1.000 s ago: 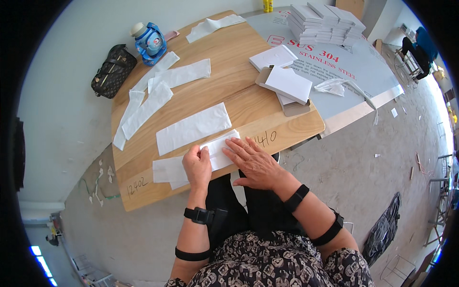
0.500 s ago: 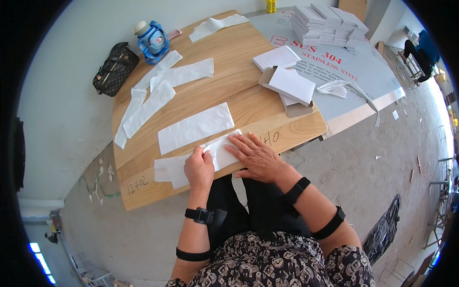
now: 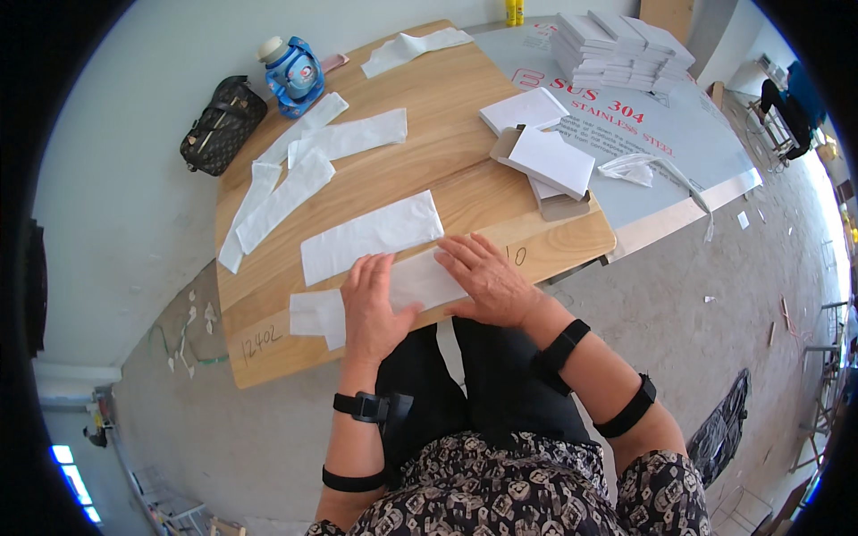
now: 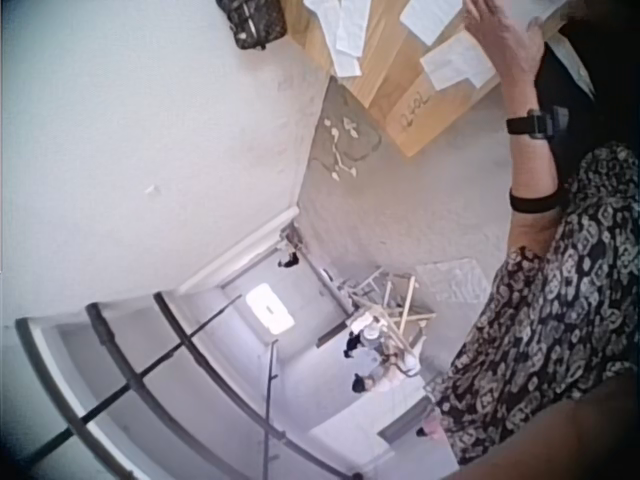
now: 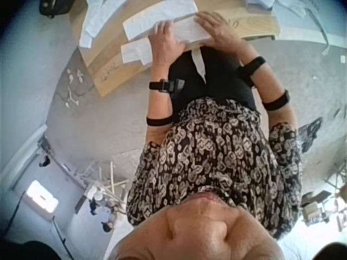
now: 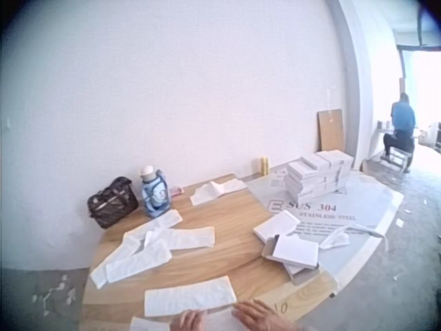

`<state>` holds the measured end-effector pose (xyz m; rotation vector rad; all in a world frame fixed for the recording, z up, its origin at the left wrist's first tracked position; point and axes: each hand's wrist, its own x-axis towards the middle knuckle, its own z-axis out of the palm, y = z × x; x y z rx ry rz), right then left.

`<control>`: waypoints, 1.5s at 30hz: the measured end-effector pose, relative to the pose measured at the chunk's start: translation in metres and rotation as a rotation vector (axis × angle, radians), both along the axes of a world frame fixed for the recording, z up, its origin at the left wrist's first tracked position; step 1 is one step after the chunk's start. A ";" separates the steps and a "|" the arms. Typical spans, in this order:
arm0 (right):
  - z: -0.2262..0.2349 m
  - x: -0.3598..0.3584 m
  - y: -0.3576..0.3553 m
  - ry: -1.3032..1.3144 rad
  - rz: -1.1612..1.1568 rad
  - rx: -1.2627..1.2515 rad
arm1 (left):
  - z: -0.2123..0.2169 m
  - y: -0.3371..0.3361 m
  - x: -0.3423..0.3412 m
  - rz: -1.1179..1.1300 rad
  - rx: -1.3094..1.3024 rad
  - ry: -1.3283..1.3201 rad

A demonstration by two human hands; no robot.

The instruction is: Folding white fabric or plastic strips on a wooden table.

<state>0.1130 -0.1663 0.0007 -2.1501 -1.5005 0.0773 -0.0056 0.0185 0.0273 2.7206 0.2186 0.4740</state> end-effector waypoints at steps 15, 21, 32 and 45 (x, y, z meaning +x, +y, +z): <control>0.012 0.022 0.008 -0.030 0.054 -0.093 | -0.001 0.015 0.005 -0.110 -0.016 0.291; 0.009 0.016 0.008 -0.086 0.057 -0.035 | 0.001 0.016 -0.002 -0.105 -0.024 0.245; 0.016 -0.019 0.010 -0.006 -0.024 0.088 | -0.031 0.102 -0.075 0.960 -0.015 0.146; 0.028 -0.078 0.080 1.618 -0.456 0.533 | -0.002 -0.025 -0.043 -0.117 -0.056 -0.376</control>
